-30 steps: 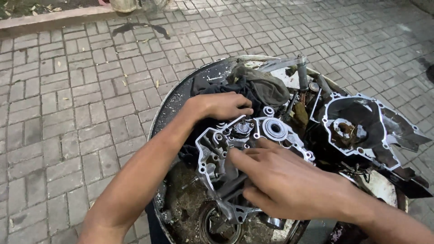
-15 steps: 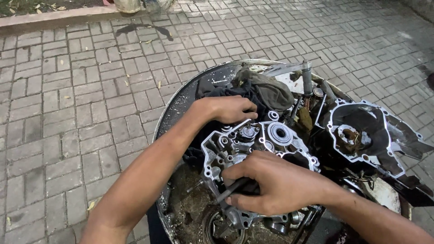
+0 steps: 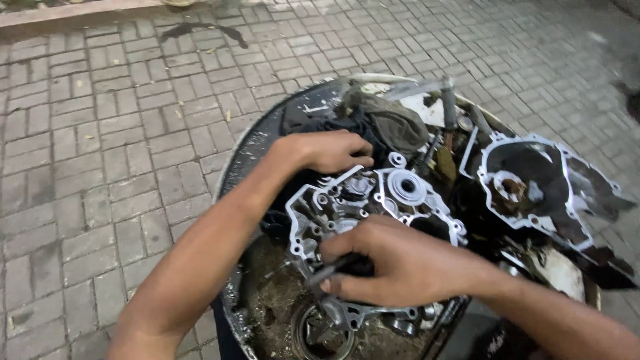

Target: Cleaning and inspecting the internal components of a disassembled motorcycle engine casing using a small tool.

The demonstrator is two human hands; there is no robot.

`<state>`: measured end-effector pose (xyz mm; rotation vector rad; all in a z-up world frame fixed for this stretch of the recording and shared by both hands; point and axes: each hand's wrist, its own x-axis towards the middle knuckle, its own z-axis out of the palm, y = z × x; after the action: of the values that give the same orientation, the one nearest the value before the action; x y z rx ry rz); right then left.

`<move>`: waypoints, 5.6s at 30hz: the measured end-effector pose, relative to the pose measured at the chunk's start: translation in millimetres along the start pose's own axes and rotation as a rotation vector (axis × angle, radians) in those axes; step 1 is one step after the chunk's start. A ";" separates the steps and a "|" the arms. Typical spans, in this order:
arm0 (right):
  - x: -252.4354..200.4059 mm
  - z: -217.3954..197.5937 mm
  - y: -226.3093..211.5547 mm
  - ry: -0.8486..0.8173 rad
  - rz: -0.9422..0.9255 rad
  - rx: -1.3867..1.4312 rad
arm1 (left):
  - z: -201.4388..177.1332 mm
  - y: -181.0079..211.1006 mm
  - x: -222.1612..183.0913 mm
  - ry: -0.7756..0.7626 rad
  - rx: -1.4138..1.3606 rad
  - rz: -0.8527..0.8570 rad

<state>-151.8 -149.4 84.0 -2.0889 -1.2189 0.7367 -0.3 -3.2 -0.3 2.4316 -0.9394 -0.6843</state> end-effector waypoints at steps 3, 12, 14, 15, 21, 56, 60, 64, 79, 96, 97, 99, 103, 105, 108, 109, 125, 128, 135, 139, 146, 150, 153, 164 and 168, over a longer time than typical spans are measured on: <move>-22.7 -19.6 -11.0 0.087 -0.153 0.071 | -1.5 -2.1 2.6 0.003 0.056 -0.008; -134.3 15.6 28.7 -0.489 -0.013 -0.301 | -7.6 18.7 -15.8 -0.029 0.016 -0.098; -169.8 40.8 66.1 -0.475 0.113 -0.403 | -5.4 16.1 -12.9 -0.031 0.000 -0.088; -187.4 52.7 84.7 -0.456 0.236 -0.510 | -5.5 15.1 -11.8 -0.030 -0.014 -0.079; -242.6 93.5 119.4 -0.487 0.290 -0.626 | -7.5 20.5 -14.2 -0.043 0.016 -0.129; -94.8 -79.8 106.8 0.279 0.068 -0.967 | -0.1 -4.5 -1.2 0.026 0.007 0.003; -102.0 -80.5 110.2 0.100 0.375 -0.915 | -0.1 -4.0 -1.6 0.004 -0.033 -0.006; -109.3 -78.3 109.2 -0.068 0.627 -0.914 | -1.7 0.3 -4.0 -0.022 -0.047 -0.045; -34.6 -27.7 10.2 -0.038 -0.199 -0.230 | -0.3 -6.2 1.0 0.002 0.032 -0.007; -4.5 -18.0 30.9 -0.077 -0.166 0.654 | -3.8 -1.5 -4.7 -0.022 -0.021 -0.013; -5.1 -24.1 25.9 -0.078 -0.169 0.654 | -3.1 -4.7 -2.6 -0.021 -0.020 -0.015; -8.9 -34.5 16.5 -0.034 -0.201 0.629 | 0.6 -9.5 4.0 0.004 -0.017 0.021; -26.3 -43.1 3.9 -0.009 -0.326 0.557 | -0.2 -10.3 5.0 0.011 -0.021 0.035; -36.7 -47.7 1.2 0.044 -0.413 0.449 | 0.5 -9.5 3.3 0.006 -0.024 -0.002; -51.6 -59.6 -10.8 0.090 -0.331 0.404 | 0.4 -13.0 3.7 0.009 -0.017 -0.015; -52.9 -59.5 -15.4 0.091 -0.331 0.404 | -0.9 -14.2 3.8 0.009 -0.016 -0.015; -14.2 -54.7 -39.0 0.133 -0.613 0.047 | -16.7 -19.1 13.6 -0.101 -0.417 -0.182; -7.5 -52.5 -23.7 0.032 -0.669 0.152 | -21.9 -10.4 9.3 -0.098 -0.420 -0.233; -0.2 -39.8 -15.9 -0.080 -0.537 -0.129 | -14.9 -18.9 10.9 -0.064 -0.218 -0.065; 7.4 -29.0 -5.5 -0.121 -0.328 -0.200 | -12.7 -21.3 13.4 -0.025 -0.178 -0.010; 9.6 -19.1 -0.8 0.016 -0.328 -0.170 | -14.8 -11.7 7.6 -0.032 -0.189 -0.075; 0.6 -13.3 -12.4 0.167 -0.419 -0.176 | -13.2 -7.6 9.3 -0.036 -0.112 -0.090; -2.4 -8.7 -20.6 0.323 -0.582 -0.080 | -10.3 -11.3 14.4 -0.025 -0.117 -0.067; -2.9 45.8 -18.6 0.165 -0.536 0.427 | -12.7 3.4 6.0 -0.030 -0.082 -0.163; -5.4 10.6 -45.0 -0.059 -0.365 0.244 | -10.5 -3.8 8.6 -0.022 -0.107 -0.113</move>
<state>-186.7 -134.1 110.7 -1.6008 -1.4149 0.7369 13.3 -4.4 3.3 2.4012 -0.7574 -0.7816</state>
